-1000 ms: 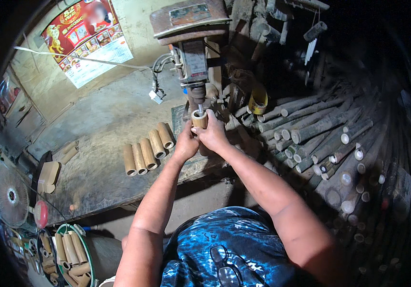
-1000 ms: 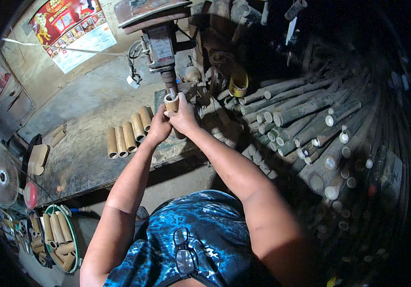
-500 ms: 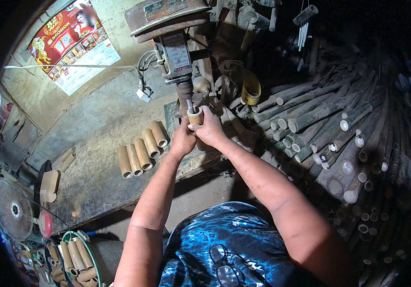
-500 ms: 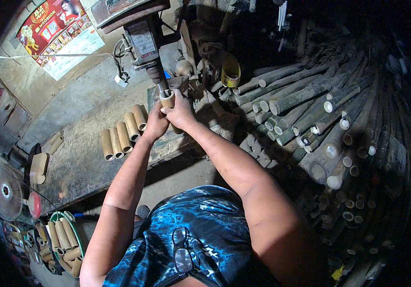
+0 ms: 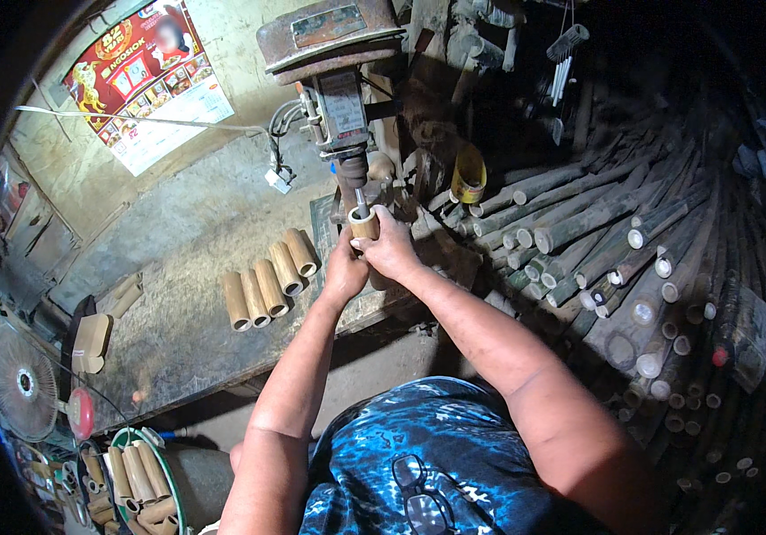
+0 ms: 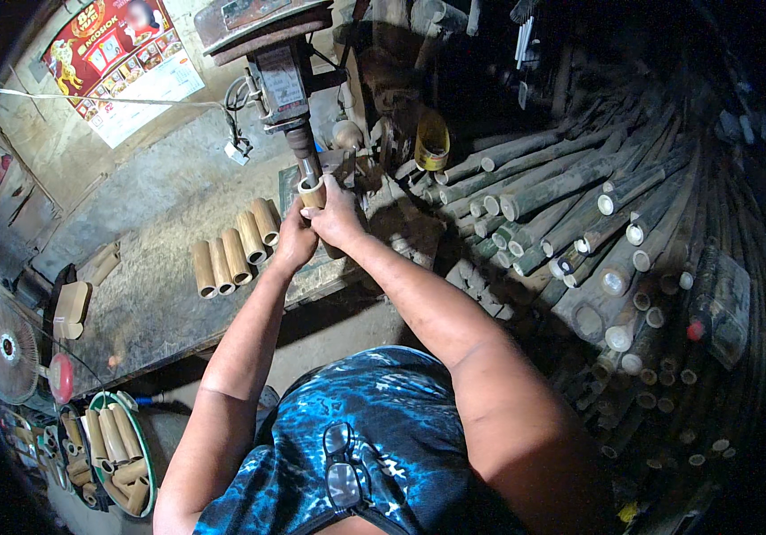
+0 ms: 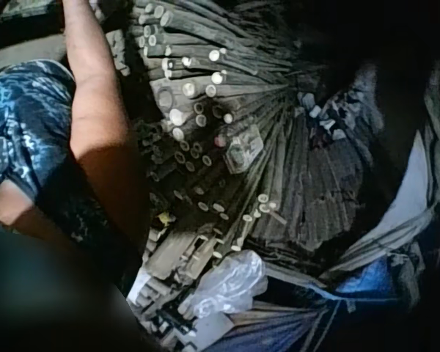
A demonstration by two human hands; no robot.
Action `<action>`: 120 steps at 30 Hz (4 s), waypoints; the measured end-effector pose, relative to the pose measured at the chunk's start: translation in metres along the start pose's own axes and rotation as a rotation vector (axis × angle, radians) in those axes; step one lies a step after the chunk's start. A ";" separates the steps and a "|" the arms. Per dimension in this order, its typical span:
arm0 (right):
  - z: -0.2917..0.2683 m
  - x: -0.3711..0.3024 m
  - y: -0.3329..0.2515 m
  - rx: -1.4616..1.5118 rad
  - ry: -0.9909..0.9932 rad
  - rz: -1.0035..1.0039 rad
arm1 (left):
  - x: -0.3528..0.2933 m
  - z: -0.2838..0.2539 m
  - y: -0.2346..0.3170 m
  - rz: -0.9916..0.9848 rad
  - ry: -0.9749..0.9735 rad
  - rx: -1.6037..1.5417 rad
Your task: The person repeatedly positions short cylindrical wooden pieces under a drill press and lowers the spindle to bore or enlarge the central hole. After each cycle, the person removes the piece and places it into a bucket, then picks up the next piece from the table and repeats the process.
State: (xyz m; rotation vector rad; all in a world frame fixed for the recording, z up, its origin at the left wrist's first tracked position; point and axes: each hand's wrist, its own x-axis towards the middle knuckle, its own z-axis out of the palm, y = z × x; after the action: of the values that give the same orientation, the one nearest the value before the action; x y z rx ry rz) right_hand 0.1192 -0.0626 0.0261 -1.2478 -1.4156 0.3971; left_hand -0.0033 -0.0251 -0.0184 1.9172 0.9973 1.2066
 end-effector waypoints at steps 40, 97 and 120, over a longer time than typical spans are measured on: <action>-0.072 -0.105 0.077 1.088 -0.110 1.156 | -0.117 0.048 -0.006 0.047 -0.070 -0.266; -0.023 0.016 -0.020 0.042 -0.152 0.016 | 0.006 -0.004 0.024 0.060 0.028 -0.077; -0.009 0.006 0.002 -0.099 -0.177 0.028 | -0.012 0.007 -0.009 -0.036 0.017 -0.249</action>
State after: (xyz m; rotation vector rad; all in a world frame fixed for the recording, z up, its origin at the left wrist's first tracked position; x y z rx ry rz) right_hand 0.1289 -0.0607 0.0298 -1.3399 -1.5852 0.4710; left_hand -0.0027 -0.0313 -0.0337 1.6908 0.8433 1.2642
